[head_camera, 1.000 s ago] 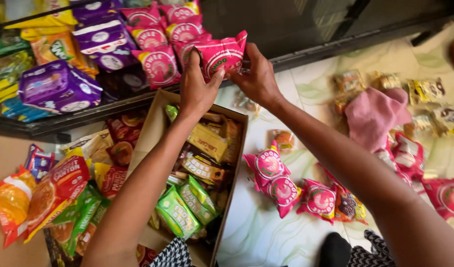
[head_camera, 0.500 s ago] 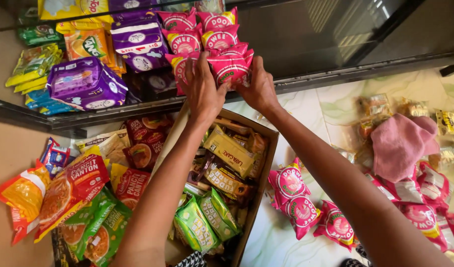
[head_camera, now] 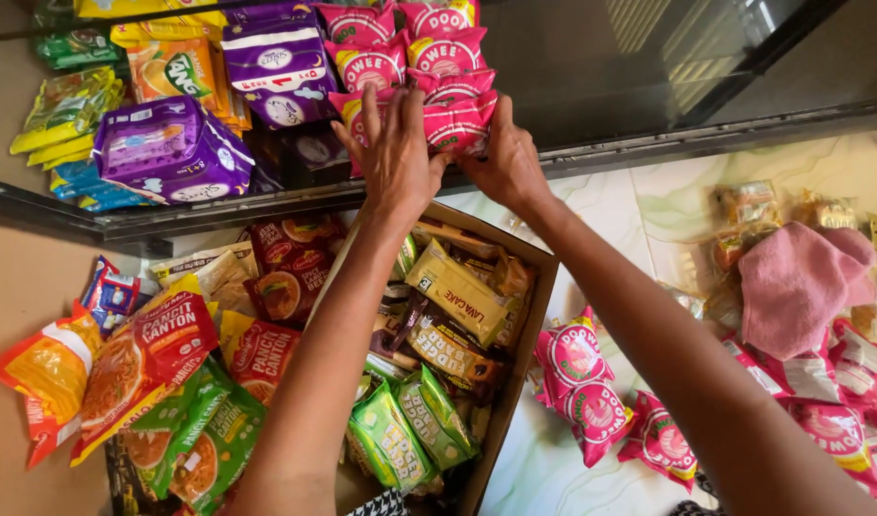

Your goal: Wiping individual snack packages with a cloth and stocking them on grocery store shelves.

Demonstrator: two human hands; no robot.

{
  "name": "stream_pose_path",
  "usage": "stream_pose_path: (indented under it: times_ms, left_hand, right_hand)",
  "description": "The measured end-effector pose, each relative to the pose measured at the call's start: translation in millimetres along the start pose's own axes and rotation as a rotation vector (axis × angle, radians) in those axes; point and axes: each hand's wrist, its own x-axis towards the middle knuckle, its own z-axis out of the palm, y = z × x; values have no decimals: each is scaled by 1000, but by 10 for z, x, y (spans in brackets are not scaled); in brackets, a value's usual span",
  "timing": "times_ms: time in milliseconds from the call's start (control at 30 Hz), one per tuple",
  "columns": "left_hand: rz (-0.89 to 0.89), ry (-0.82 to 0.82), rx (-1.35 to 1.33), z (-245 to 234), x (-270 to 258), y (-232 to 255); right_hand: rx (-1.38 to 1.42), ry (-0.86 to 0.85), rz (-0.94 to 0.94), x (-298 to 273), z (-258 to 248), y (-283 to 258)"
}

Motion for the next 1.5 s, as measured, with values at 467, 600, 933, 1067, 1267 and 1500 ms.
stream_pose_path:
  times_ms: [467, 600, 933, 1067, 1267, 1500]
  left_hand:
    - [-26, -71, 98, 197, 74, -37]
    - [-55, -115, 19, -71, 30, 115]
    - [-29, -47, -30, -165, -19, 107]
    - [-154, -229, 35, -382, 40, 90]
    - [-177, -67, 42, -287, 15, -167]
    - [374, 206, -5, -96, -118, 733]
  right_hand:
    - [9, -214, 127, 154, 186, 742]
    - [45, -222, 178, 73, -70, 364]
    - [75, -167, 87, 34, -83, 334]
    - [54, -145, 23, 33, -57, 455]
    - [-30, -121, -50, 63, -242, 692]
    - [-163, -100, -87, -273, -945, 410]
